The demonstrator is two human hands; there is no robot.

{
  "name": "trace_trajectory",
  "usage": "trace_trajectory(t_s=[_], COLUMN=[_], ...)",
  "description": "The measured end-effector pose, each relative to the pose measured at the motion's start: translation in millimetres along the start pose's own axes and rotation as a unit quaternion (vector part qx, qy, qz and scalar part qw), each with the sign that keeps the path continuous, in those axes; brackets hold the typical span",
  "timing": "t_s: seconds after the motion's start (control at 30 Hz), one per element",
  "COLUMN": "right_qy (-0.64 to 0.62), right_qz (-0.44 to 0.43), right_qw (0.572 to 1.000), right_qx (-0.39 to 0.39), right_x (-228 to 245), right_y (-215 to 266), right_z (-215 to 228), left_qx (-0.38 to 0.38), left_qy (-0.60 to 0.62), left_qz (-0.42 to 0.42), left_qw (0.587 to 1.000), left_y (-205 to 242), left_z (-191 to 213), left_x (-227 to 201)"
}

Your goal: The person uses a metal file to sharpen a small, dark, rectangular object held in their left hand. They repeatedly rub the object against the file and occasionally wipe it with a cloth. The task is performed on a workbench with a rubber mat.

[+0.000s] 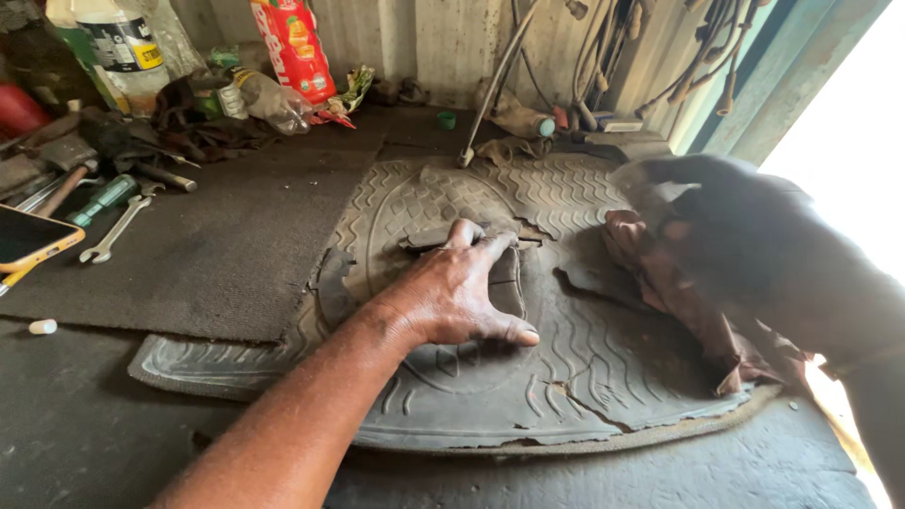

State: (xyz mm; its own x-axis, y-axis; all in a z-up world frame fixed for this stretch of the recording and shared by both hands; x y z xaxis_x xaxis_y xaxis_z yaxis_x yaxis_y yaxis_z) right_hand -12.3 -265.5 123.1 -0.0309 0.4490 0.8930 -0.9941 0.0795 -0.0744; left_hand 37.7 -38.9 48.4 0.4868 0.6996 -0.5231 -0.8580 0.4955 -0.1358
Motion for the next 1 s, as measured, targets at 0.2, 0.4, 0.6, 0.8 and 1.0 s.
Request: trace_trajectory(t_s=[0.2,0.4,0.6,0.8,1.0], right_qy=[0.455,0.391,0.37,0.335,0.33], right_qz=[0.189,0.216,0.213,0.228,0.2], right_qw=[0.869,0.892,0.902,0.911,0.92], right_qx=[-0.046,-0.072,-0.07,-0.072,-0.067], right_x=[38,6,-21,-22,-15], right_y=[12,7,-5,-4,-7], right_z=[-67,-82,-82,-87,-88], left_qx=[0.011,-0.004,0.017,0.011,-0.001], left_qy=[-0.014,-0.01,-0.045,-0.047,-0.039], left_qz=[-0.006,-0.019,0.016,0.015,0.002], left_qw=[1.0,1.0,0.999,0.999,0.999], left_y=[4,3,6,6,8], left_z=[-1,-3,0,3,3], left_x=[0,-1,-3,-7,-8])
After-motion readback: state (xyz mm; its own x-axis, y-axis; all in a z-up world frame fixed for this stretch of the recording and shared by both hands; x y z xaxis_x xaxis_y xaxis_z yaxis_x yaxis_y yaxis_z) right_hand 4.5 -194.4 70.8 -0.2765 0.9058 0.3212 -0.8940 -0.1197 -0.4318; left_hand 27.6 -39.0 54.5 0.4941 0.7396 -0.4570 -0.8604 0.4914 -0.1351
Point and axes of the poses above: each hand's wrist, its own y-axis away from the middle knuckle, its own z-axis out of the back of the hand, x = y × z, the point moved 8 cm from there along -y, towards the middle knuckle, and after that the axes turned 4 degrees about -x, right-handed, at the moved point
